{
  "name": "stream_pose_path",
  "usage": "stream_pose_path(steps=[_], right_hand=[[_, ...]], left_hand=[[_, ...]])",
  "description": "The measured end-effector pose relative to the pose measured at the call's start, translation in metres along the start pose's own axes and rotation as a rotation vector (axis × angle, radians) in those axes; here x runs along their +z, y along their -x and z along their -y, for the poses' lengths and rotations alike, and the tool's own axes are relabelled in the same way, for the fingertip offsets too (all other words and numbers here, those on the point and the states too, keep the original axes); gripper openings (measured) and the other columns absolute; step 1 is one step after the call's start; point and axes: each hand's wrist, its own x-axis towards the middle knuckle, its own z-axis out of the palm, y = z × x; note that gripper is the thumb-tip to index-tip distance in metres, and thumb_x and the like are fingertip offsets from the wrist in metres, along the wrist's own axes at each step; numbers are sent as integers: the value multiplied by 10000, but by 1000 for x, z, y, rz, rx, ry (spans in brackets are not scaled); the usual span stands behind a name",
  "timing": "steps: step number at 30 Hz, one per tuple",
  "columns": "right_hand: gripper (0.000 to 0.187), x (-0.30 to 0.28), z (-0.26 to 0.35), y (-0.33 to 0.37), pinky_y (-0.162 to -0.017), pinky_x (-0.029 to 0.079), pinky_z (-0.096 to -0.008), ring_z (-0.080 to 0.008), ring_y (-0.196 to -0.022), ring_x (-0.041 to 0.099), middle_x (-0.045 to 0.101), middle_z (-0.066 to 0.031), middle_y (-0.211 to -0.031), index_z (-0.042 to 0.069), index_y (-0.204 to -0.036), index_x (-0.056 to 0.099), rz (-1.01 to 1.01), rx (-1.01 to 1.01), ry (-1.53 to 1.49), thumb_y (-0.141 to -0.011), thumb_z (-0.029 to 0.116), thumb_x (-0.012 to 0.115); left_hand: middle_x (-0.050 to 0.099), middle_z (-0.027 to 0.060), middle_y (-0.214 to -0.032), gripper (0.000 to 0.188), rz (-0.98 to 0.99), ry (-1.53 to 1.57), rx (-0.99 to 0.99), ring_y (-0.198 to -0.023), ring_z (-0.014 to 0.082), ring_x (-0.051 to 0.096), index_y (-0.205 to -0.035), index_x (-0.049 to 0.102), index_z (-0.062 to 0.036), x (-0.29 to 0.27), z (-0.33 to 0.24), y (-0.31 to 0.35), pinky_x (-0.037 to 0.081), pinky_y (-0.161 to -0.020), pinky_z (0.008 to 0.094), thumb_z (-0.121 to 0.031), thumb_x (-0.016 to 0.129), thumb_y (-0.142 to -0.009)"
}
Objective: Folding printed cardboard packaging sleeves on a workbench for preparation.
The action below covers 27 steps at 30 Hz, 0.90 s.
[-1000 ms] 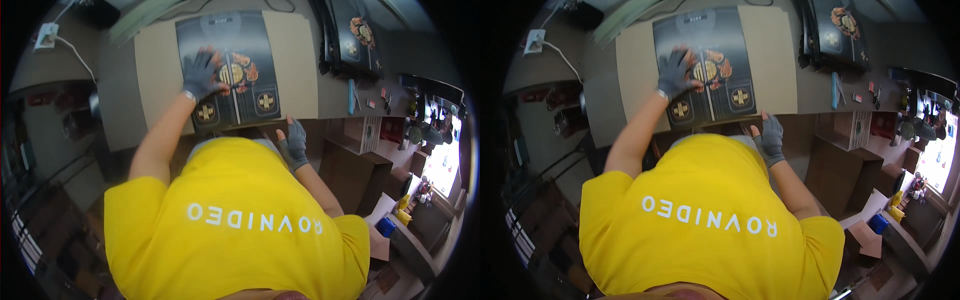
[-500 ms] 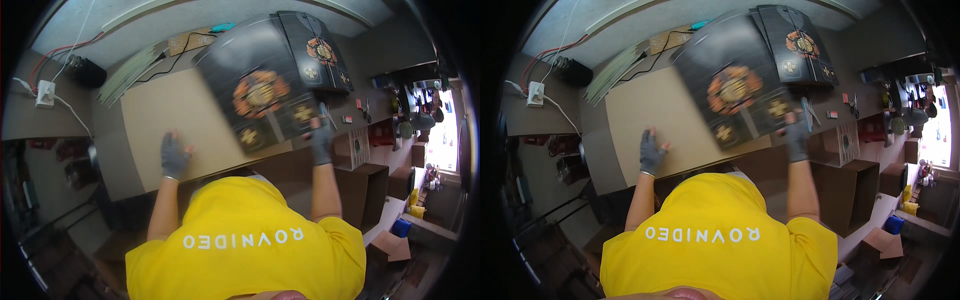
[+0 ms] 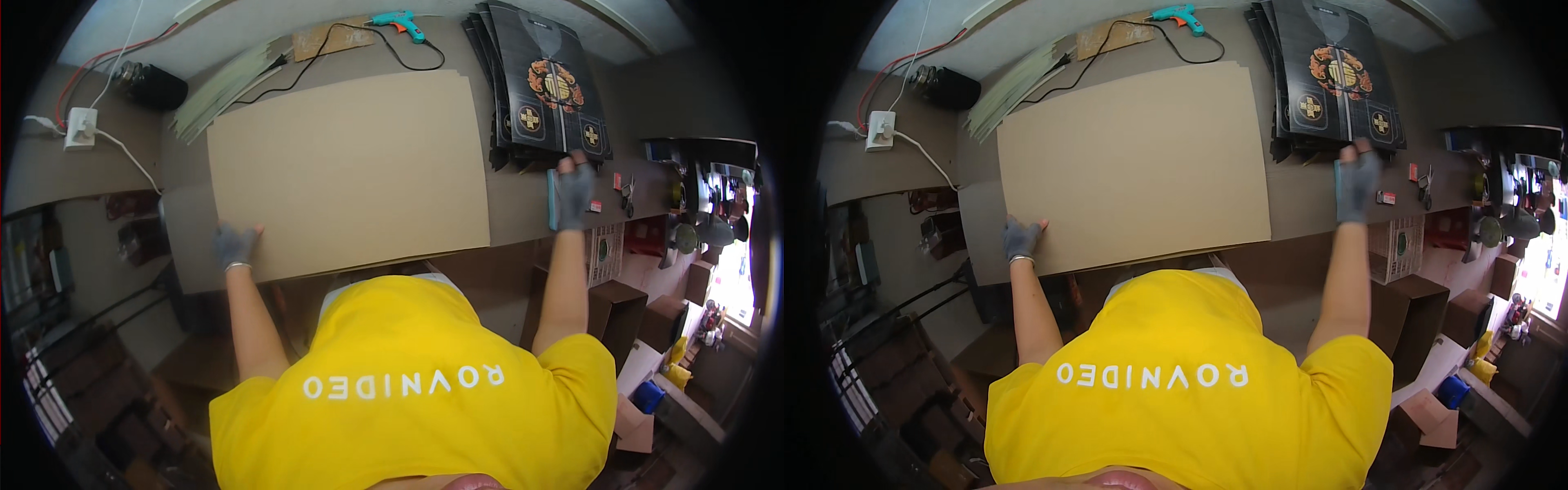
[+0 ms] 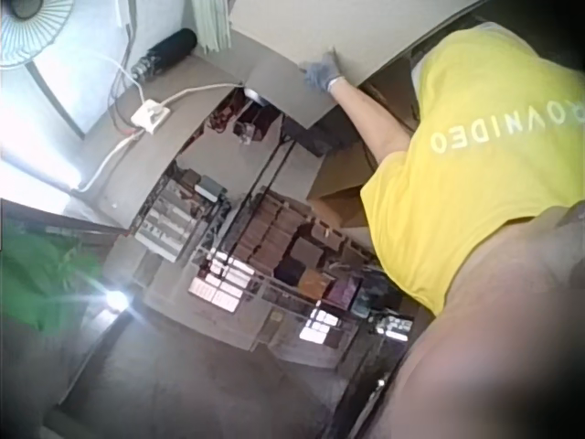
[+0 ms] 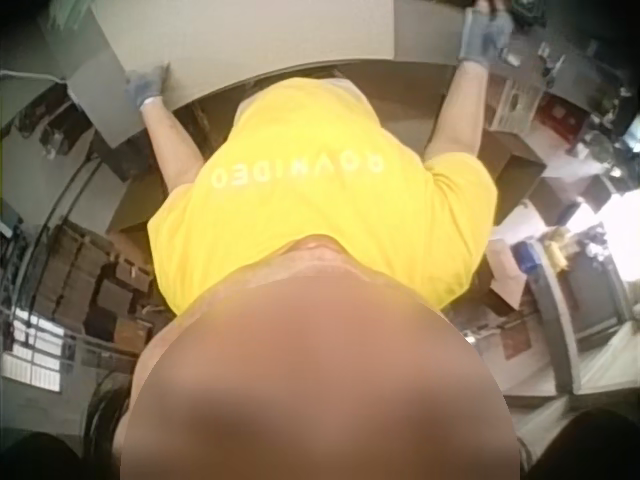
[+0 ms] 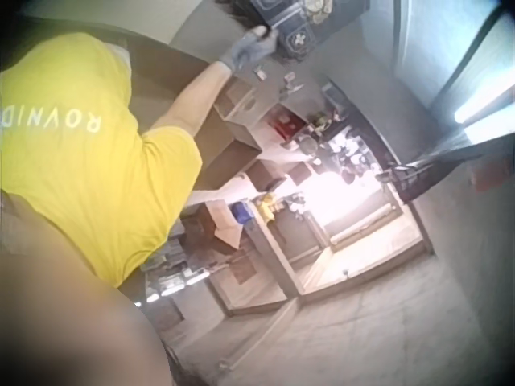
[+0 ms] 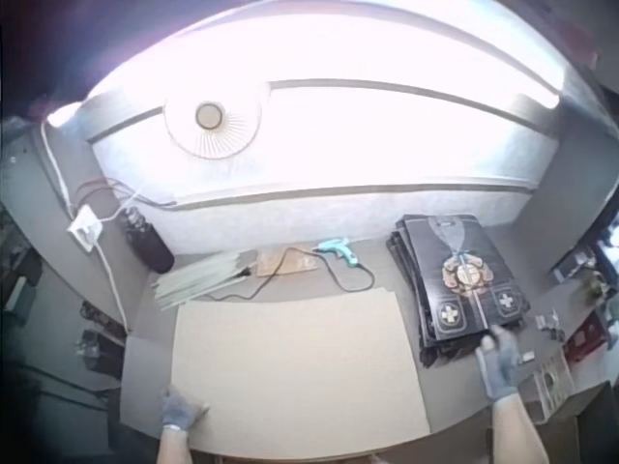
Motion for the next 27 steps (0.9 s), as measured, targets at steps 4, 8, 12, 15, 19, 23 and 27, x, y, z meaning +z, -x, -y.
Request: stream_pose_path(steps=[4,8,12,15,19,23,27], right_hand=[[682,58,38,147,-985,447,-435,-382,-1098,572,573,-226,-1197,-57,-1316,513,390,-166,524,-838,370,743],[697,76,54,167,-952,470,-438,-391,-1092,587,576,-246,-1176,-68,-1329,478,322,-276,495,-845,364,733],[625,52,91,142,-931,483,-407,-339,-1064,609,605,-211,-1180,-52,-1319,494,460,-91,135,-869,325,706],[516,32,96,117,-905,495,-339,-225,-1065,612,619,-123,-1220,-19,-1338,503,787,435,-548,-899,207,653],[492,32,54,94,-915,488,-305,-186,-1089,594,606,-115,-1249,-20,-1365,486,842,666,-797,-919,148,610],[550,40,34,95,-974,457,-317,-220,-1131,581,588,-130,-1284,1,-1427,428,949,448,-385,-898,69,564],[617,33,80,115,-1007,433,-324,-227,-1171,557,553,-135,-1330,18,-1474,365,908,430,-470,-878,27,521]], left_hand=[[446,334,-1414,1109,9,44,25,-1318,427,452,-1407,397,104,-3,-4,0,400,-1082,432,-537,837,-617],[563,328,-1267,1082,-174,-6,102,-1183,452,550,-1335,478,81,11,15,-4,475,-984,461,-582,854,-567],[537,322,-1305,1078,-95,14,63,-1214,435,534,-1355,447,100,7,7,6,454,-1010,452,-592,821,-619],[576,312,-1252,1026,-130,34,109,-1168,429,565,-1304,500,100,2,10,7,480,-969,458,-598,825,-626],[585,275,-1270,937,0,334,174,-1177,368,578,-1311,499,108,-8,38,-18,475,-982,411,-520,824,-697],[614,238,-1245,854,283,723,170,-1159,303,594,-1312,502,97,-17,74,-41,473,-979,369,-421,833,-720],[656,204,-1179,769,399,962,266,-1080,265,633,-1342,493,66,-70,36,-14,494,-932,347,-320,806,-755]])
